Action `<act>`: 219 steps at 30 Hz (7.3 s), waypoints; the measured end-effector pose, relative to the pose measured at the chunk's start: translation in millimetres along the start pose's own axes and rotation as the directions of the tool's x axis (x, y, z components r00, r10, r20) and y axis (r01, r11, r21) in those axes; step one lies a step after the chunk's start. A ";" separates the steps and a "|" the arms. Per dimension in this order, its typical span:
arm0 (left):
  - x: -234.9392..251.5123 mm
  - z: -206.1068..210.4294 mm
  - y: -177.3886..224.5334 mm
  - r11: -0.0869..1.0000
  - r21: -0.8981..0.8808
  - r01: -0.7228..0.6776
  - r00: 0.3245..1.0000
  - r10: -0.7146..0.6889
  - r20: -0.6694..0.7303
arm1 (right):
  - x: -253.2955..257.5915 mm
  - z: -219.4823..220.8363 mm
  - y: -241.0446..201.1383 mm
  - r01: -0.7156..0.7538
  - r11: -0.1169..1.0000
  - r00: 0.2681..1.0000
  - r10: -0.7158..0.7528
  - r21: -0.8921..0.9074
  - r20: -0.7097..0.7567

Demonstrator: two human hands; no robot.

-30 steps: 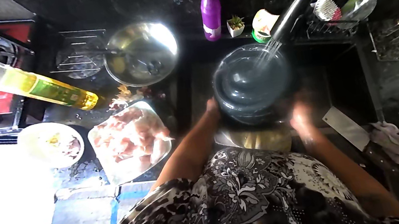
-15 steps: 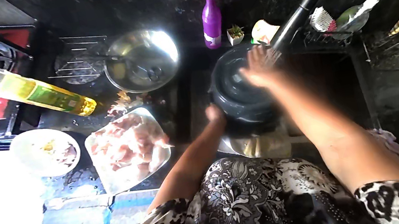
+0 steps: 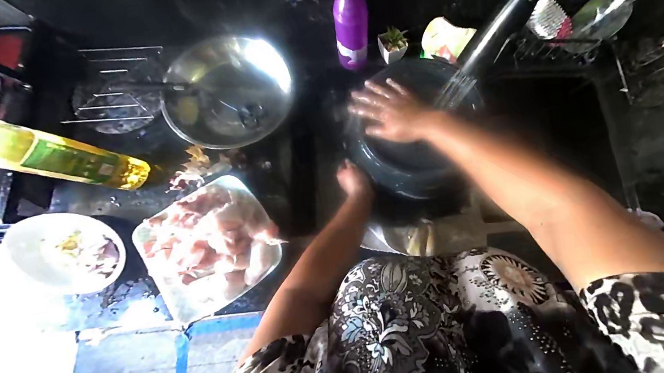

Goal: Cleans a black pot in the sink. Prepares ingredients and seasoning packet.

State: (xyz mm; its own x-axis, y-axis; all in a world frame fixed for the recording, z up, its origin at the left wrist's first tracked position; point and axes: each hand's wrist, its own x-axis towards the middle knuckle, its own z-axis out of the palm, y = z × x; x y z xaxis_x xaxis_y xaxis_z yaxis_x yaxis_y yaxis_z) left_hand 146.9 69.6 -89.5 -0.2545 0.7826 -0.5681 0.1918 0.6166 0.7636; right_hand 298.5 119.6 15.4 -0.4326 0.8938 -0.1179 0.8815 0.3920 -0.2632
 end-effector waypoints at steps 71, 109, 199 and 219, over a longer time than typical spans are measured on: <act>67.8 -42.1 -5.0 0.896 -0.438 0.070 0.922 0.110 0.371 | -159.9 26.3 19.5 -0.399 0.251 0.468 0.883 0.882 -0.039; -108.9 46.0 132.3 -0.303 0.213 -0.929 0.065 0.433 0.899 | -171.4 37.7 -10.0 -0.353 0.070 0.558 0.816 0.933 0.150; 24.0 -40.2 2.7 0.942 0.313 -0.123 0.901 -0.026 0.432 | -168.9 -13.1 7.3 -0.006 0.777 0.619 0.497 0.629 -0.608; -9.9 -99.2 37.6 0.850 -0.387 -0.357 0.916 0.400 0.035 | -117.2 10.7 28.2 -0.406 0.744 0.845 0.527 0.531 -0.093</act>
State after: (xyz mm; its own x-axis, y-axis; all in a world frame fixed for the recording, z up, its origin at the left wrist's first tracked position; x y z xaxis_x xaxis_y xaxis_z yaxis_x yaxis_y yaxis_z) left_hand 62.6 76.6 -24.7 -0.1232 0.9665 -0.2252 -0.1125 0.2118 0.9708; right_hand 372.0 23.5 11.5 0.1166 0.9818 -0.1496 0.7312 -0.1868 -0.6561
